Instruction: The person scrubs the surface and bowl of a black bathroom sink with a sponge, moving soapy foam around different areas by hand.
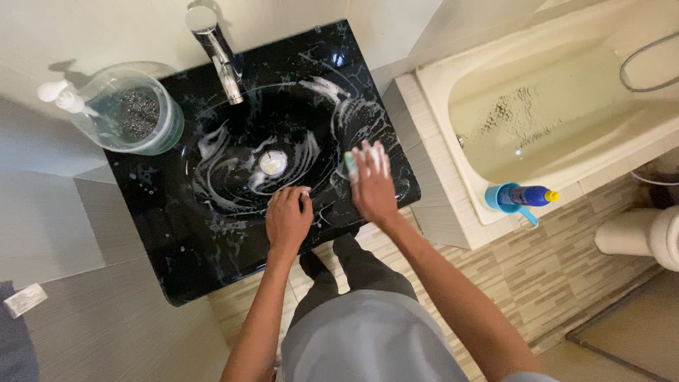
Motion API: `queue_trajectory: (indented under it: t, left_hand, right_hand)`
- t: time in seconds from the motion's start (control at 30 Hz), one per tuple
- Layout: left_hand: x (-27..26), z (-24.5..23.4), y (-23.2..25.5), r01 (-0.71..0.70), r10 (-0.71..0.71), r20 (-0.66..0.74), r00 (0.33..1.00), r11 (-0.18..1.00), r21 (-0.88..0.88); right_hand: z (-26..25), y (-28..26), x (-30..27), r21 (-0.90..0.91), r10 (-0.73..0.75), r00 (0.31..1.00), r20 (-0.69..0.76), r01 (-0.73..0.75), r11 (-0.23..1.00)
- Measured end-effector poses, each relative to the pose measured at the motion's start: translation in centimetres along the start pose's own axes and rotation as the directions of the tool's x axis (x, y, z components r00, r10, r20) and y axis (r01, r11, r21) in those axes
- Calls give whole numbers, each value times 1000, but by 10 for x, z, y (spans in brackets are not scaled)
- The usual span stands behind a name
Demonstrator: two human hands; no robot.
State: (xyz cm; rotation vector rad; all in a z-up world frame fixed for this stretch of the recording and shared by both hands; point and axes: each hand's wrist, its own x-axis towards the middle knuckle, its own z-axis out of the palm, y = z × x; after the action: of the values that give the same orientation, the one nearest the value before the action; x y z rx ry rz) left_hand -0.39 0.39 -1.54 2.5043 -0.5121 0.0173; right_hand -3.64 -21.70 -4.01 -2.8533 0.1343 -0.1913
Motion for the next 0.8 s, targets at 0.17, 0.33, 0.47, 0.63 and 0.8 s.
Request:
queue_trajectory:
  t: [0.17,0.33,0.47,0.63,0.8]
  left_hand:
    - [-2,-8,5,0,-1,-35,999,999,-47]
    - [-3,-10,3,-8,5,-33,999,997,-81]
    - [-4,-9,3,-49,43,-73,996,995,-84]
    - [-7,-12,2,-55,48,-76,996,994,-94]
    - [-8,-15,1,-25,24,-8,1000,994,-110]
  right_hand:
    - [-28,-40,-33,144,-198,978,63,188,972]
    - [-36,-30,-30,210,-320,944,83,297,931]
    - [-37,-15,-26,172,-212,977,23,205,963]
    - [-36,-24,-31,148,-105,989,-102,119,982]
    - [-31,-29,-32,114,-130,983,-131,145,983]
